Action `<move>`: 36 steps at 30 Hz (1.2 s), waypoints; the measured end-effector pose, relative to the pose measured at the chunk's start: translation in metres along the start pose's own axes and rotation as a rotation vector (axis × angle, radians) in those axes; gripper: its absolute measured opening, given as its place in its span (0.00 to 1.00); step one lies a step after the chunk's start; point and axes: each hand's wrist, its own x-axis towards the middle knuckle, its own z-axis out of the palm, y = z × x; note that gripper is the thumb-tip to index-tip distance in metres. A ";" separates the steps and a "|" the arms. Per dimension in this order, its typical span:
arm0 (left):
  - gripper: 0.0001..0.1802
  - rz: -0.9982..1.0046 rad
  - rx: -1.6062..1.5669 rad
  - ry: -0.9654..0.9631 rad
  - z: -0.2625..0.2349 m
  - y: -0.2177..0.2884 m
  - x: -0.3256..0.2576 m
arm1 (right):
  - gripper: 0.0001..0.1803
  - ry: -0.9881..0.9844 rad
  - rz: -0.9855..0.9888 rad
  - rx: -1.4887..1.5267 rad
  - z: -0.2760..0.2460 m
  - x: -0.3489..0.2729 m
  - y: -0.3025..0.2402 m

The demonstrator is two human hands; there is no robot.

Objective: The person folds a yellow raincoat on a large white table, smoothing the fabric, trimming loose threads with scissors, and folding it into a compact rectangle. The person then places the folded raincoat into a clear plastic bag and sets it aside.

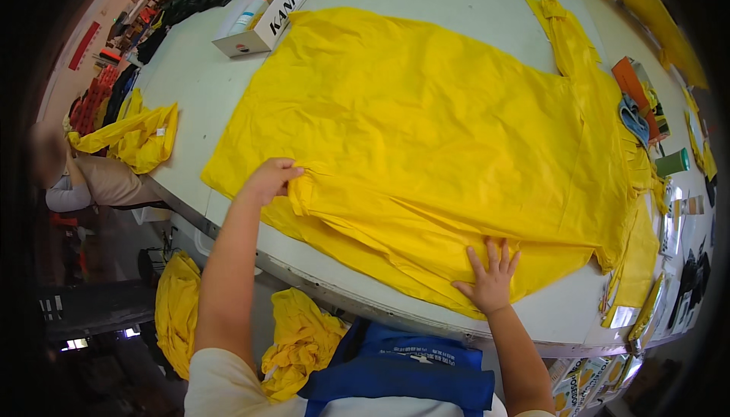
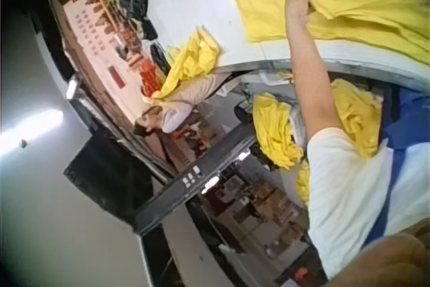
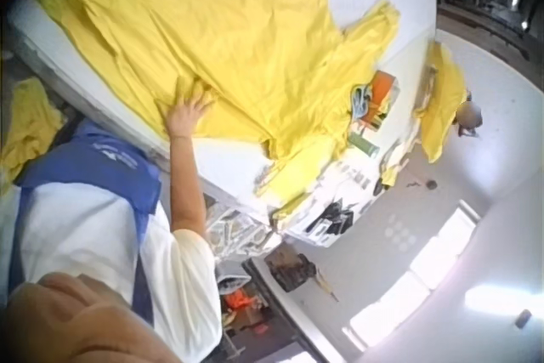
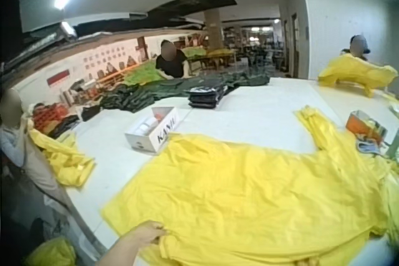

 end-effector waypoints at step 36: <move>0.22 0.393 0.695 0.475 0.032 -0.012 0.016 | 0.32 0.015 0.650 -0.228 0.020 0.024 0.011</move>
